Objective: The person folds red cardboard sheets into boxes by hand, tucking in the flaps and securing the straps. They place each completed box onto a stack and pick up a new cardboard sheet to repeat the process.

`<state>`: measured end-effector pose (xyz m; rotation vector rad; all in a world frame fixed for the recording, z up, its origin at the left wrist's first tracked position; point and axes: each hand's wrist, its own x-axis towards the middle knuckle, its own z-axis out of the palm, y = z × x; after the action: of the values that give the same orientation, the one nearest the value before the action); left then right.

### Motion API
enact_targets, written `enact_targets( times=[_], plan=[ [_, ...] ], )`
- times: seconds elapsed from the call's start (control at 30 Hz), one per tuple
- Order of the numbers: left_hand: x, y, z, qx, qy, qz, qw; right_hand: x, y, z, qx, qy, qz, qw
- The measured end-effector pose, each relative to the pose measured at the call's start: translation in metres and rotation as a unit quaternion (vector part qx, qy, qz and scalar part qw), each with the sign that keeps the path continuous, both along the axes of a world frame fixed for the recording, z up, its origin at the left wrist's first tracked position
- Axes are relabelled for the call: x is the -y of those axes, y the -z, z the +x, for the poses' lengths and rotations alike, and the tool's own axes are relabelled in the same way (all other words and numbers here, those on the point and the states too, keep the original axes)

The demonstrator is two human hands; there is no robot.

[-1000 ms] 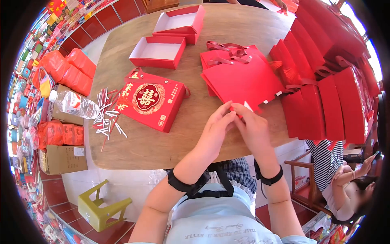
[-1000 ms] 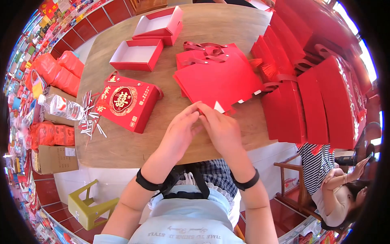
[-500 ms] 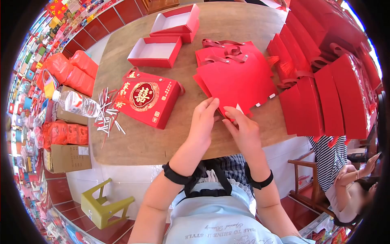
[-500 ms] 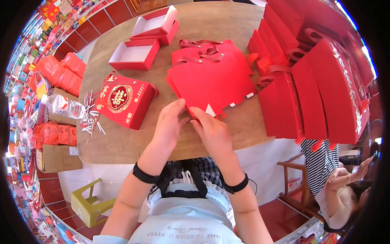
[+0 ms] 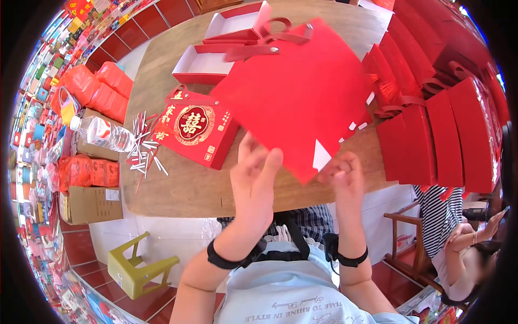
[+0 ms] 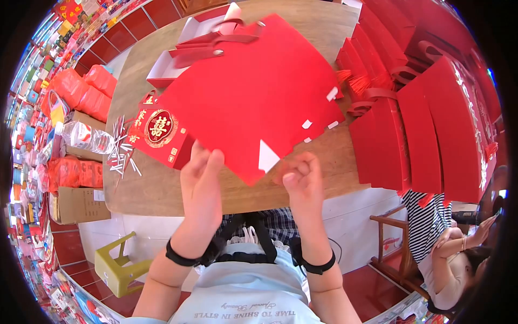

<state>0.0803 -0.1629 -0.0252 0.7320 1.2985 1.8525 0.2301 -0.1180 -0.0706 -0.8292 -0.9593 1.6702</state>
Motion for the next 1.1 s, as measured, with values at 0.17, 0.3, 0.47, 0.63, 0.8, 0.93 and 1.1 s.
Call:
enact_targets(
  times=[0.17, 0.3, 0.47, 0.63, 0.8, 0.93, 1.1],
  plan=[
    [0.05, 0.038, 0.004, -0.143, 0.132, 0.015, 0.981, 0.01, -0.031, -0.01, -0.09, -0.029, -0.002, 0.996],
    [0.065, 0.016, -0.023, 0.17, -0.003, 0.158, 0.973, -0.004, -0.033, 0.013, 0.021, -0.113, 0.074, 0.991],
    [0.091, 0.017, -0.097, 0.156, 0.061, 0.106, 0.98, -0.024, -0.037, 0.035, 0.098, -0.31, 0.074, 0.943],
    [0.1, 0.002, -0.103, 0.033, 0.164, -0.114, 0.979, -0.044, -0.043, 0.035, 0.383, -0.449, 0.198, 0.783],
    [0.112, 0.025, -0.11, 0.169, 0.394, -0.098, 0.898, -0.048, -0.042, 0.037, 0.368, -0.497, 0.283, 0.733],
    [0.107, 0.019, -0.089, -0.046, 0.379, -0.202, 0.902, -0.036, -0.049, 0.016, 0.457, -0.562, 0.233, 0.649],
    [0.11, 0.012, -0.081, -0.033, 0.381, -0.19, 0.904, 0.001, -0.06, -0.008, 0.484, -0.355, 0.325, 0.731]
  ],
)
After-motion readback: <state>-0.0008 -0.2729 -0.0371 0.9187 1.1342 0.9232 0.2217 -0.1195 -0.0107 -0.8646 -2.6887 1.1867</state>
